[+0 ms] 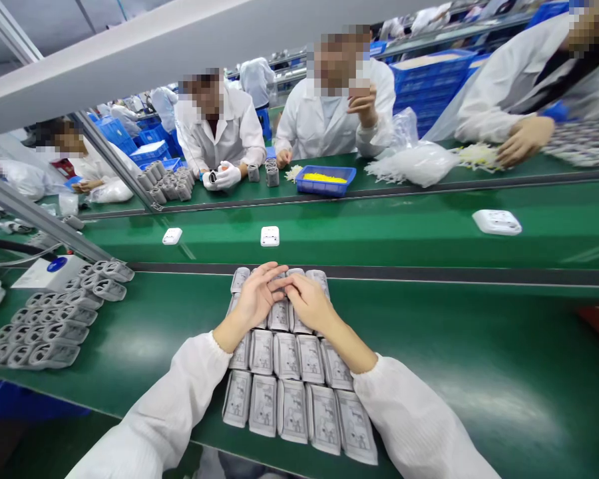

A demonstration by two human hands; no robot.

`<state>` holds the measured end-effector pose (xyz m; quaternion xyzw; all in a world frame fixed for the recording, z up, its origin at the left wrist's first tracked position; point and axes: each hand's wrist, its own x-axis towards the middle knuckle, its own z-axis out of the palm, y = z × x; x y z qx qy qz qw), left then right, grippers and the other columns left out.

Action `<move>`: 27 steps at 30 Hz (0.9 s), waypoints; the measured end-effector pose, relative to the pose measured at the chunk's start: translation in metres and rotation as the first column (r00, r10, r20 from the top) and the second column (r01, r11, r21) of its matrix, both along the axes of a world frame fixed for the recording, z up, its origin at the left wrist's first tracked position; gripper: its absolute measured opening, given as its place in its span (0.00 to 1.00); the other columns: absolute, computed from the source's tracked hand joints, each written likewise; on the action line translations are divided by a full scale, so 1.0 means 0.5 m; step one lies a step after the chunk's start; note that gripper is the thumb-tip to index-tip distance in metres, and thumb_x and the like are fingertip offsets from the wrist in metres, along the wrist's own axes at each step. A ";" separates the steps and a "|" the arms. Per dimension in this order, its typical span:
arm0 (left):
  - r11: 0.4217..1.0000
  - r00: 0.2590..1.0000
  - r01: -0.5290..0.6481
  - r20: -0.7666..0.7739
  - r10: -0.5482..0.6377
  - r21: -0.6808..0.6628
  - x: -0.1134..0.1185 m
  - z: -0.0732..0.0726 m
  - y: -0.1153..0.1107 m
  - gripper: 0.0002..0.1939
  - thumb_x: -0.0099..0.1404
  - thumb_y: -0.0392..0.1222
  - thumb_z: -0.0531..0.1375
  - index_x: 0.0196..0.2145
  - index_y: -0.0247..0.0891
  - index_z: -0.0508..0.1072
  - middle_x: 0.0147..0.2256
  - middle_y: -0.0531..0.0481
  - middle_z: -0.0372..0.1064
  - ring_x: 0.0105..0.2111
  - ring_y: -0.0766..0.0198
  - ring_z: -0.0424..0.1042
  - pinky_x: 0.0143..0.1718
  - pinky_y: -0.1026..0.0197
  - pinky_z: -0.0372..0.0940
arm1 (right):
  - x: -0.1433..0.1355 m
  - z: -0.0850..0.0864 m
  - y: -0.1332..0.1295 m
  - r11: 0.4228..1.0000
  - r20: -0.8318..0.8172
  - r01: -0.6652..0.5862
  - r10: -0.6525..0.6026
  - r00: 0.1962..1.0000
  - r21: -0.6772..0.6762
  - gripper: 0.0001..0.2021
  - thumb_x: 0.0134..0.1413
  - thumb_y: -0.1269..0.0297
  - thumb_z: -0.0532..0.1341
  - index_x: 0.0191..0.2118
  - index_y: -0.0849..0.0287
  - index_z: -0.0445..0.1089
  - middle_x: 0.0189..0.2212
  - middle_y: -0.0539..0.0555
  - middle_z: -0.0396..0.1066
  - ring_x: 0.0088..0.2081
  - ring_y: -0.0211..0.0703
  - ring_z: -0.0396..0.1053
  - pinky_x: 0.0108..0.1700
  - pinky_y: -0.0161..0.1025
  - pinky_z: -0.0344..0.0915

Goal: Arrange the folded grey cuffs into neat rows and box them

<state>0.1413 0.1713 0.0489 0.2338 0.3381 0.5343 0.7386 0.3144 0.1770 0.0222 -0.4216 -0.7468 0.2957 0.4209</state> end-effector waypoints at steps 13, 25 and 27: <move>0.999 0.999 0.049 0.023 -0.049 -0.011 0.012 -0.021 -0.002 0.13 0.65 0.36 0.69 0.48 0.37 0.79 0.50 0.38 0.85 0.43 0.55 0.85 0.37 0.63 0.73 | 0.018 0.006 -0.015 0.996 0.124 0.068 -0.060 0.990 -0.059 0.15 0.69 0.56 0.56 0.41 0.53 0.80 0.37 0.59 0.86 0.39 0.54 0.82 0.44 0.49 0.74; 0.993 0.993 0.109 0.043 -0.106 -0.055 0.013 -0.031 0.007 0.11 0.69 0.35 0.66 0.48 0.38 0.78 0.50 0.41 0.83 0.44 0.58 0.83 0.46 0.57 0.74 | 0.023 0.005 -0.014 0.988 0.228 0.153 -0.146 0.963 -0.012 0.19 0.60 0.51 0.56 0.39 0.55 0.81 0.29 0.59 0.84 0.33 0.58 0.83 0.36 0.47 0.72; 0.991 0.992 0.118 0.048 -0.115 -0.068 0.013 -0.032 0.010 0.12 0.68 0.34 0.65 0.49 0.38 0.78 0.51 0.41 0.83 0.45 0.57 0.83 0.49 0.55 0.74 | 0.031 -0.013 -0.009 0.986 0.275 0.155 -0.164 0.947 0.056 0.20 0.62 0.51 0.55 0.40 0.54 0.82 0.30 0.59 0.84 0.32 0.57 0.83 0.34 0.46 0.71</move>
